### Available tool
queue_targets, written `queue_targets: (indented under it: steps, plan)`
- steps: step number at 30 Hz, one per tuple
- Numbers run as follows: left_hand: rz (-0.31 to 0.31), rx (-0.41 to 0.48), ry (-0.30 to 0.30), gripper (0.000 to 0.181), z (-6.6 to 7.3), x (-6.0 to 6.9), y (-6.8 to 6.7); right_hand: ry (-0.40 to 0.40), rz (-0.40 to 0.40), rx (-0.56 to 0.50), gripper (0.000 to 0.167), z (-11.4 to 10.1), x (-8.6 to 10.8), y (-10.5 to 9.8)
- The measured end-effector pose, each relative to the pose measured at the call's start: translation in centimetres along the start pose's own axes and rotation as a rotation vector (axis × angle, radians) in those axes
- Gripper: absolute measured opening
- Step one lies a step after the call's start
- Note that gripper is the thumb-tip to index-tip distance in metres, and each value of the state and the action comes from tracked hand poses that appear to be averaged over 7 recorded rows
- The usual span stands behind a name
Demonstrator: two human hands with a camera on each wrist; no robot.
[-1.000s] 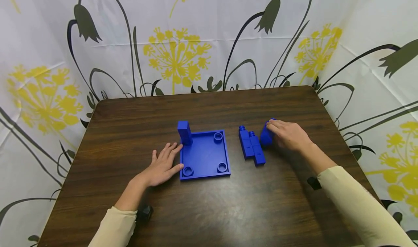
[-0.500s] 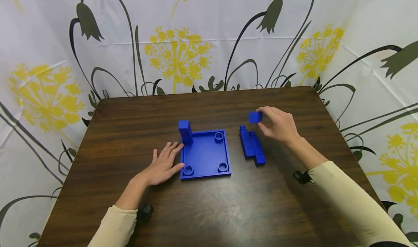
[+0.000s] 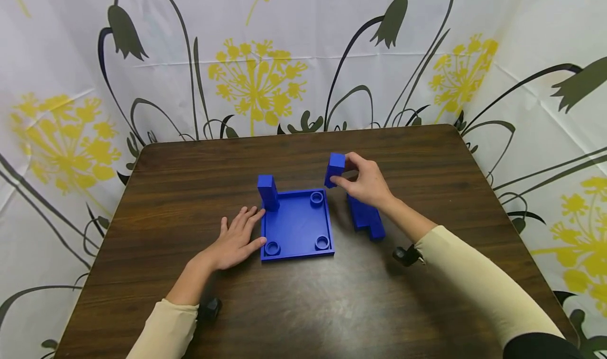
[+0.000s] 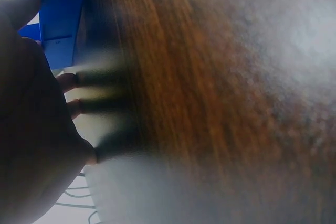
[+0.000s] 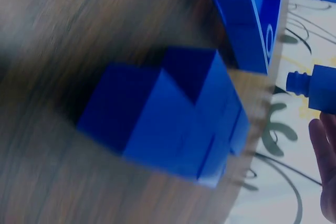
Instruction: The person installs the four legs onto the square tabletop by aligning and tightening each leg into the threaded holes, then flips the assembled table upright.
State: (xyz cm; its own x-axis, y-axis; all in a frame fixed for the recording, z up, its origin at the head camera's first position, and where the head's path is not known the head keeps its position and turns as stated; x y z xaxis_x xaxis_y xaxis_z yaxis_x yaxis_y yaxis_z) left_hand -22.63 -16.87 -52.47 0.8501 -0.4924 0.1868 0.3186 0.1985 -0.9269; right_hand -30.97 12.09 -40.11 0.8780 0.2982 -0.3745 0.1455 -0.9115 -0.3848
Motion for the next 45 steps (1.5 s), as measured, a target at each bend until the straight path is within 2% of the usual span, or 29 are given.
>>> queue_targets:
  steps: [5,12,29,35,40,45]
  plan:
    - [0.002,0.003,0.001,0.073,0.0,0.0,0.0,0.047,-0.044,-0.084,0.029,0.6,-0.3,2.3]
    - [0.001,-0.005,0.002,0.072,-0.1,-0.1,0.2,0.084,-0.107,-0.062,0.028,1.1,-0.2,4.1]
    - [0.014,-0.009,0.004,0.072,-0.2,-0.1,0.2,0.123,-0.172,-0.002,0.030,1.7,0.0,5.1]
    - [0.049,0.016,0.025,0.069,0.7,0.2,-0.7,0.138,-0.180,0.039,0.031,2.1,-0.2,5.0]
    - [0.055,0.018,0.030,0.069,1.1,0.3,-1.0,0.129,-0.225,0.045,0.039,1.8,-0.4,5.1]
    - [0.037,0.008,0.023,0.070,1.0,0.3,-1.0,0.122,-0.286,-0.024,0.052,1.3,-0.6,5.3]
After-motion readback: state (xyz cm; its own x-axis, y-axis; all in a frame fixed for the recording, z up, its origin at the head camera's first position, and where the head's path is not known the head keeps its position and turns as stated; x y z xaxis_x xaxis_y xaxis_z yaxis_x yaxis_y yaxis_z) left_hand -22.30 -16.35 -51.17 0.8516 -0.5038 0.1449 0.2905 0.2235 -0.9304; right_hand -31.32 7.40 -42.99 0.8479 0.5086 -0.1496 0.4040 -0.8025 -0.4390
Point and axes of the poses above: each hand's wrist, its own x-axis away from the middle knuckle, its own y-axis out of the palm, z = x × y, the point moved 10 cm from there along -x, towards the middle knuckle, and after that the axes turned 11 degrees about -x, right-handed, at the moved point
